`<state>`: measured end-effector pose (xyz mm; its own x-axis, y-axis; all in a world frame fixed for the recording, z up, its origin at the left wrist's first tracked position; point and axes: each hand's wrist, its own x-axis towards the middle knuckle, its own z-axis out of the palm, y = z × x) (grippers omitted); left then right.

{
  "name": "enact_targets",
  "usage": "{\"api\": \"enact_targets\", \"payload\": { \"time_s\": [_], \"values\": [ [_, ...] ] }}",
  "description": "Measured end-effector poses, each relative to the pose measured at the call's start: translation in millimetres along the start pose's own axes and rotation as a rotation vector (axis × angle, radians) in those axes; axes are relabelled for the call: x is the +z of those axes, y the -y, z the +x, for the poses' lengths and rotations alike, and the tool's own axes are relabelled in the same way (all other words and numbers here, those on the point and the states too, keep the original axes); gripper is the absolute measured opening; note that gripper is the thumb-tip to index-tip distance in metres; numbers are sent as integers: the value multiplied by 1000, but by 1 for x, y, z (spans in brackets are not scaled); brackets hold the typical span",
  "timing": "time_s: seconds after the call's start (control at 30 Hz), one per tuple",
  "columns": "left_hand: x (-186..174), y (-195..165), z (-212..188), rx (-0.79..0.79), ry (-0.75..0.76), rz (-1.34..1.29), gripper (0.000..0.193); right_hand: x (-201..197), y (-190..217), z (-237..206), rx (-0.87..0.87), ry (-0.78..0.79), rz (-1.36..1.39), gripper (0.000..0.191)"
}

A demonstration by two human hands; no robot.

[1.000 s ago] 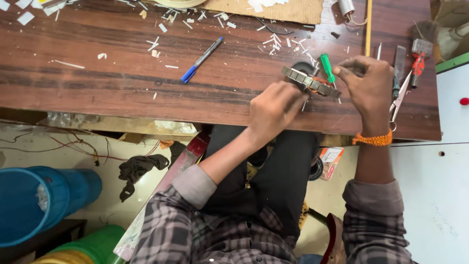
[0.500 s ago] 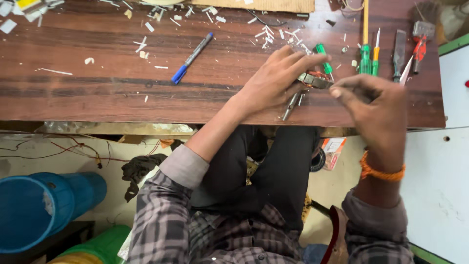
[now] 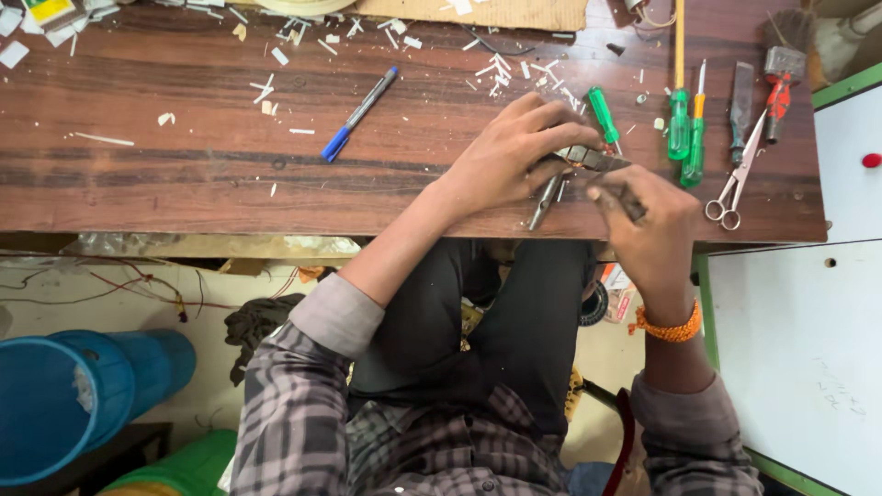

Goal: The person sits at a workbench and places small copper-colored segments one by one into a circular metal fixture mounted on a shaft, pressing each piece into place by hand. They continue filling the fixture's ring with the segments throughout the clip.

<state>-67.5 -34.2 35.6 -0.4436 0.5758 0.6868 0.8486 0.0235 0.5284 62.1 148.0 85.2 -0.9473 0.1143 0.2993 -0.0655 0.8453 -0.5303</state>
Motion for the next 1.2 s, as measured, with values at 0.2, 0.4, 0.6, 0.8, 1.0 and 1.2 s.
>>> {"api": "enact_targets", "payload": {
  "time_s": [0.2, 0.4, 0.6, 0.8, 1.0, 1.2],
  "values": [
    [1, -1, -1, -54, 27, -27, 43, 20, -16, -14, -297, -22, -57, 15],
    [0, -7, -12, 316, 38, 415, 43, 55, -33, -28, -316, -169, -92, 15],
    [2, -2, -29, 457, 120, 510, 34, 27, -13, -49, -252, -40, 103, 11],
    [4, -13, -49, 98, 70, 285, 19, -36, 17, -34, -194, 100, -45, 18],
    [34, -37, -52, -441, -294, -432, 13, -26, 30, 11, -256, -14, -41, 11],
    [51, -30, -49, -797, -360, -885, 12, -8, 21, 58, 22, 105, 96, 7]
  ]
}}
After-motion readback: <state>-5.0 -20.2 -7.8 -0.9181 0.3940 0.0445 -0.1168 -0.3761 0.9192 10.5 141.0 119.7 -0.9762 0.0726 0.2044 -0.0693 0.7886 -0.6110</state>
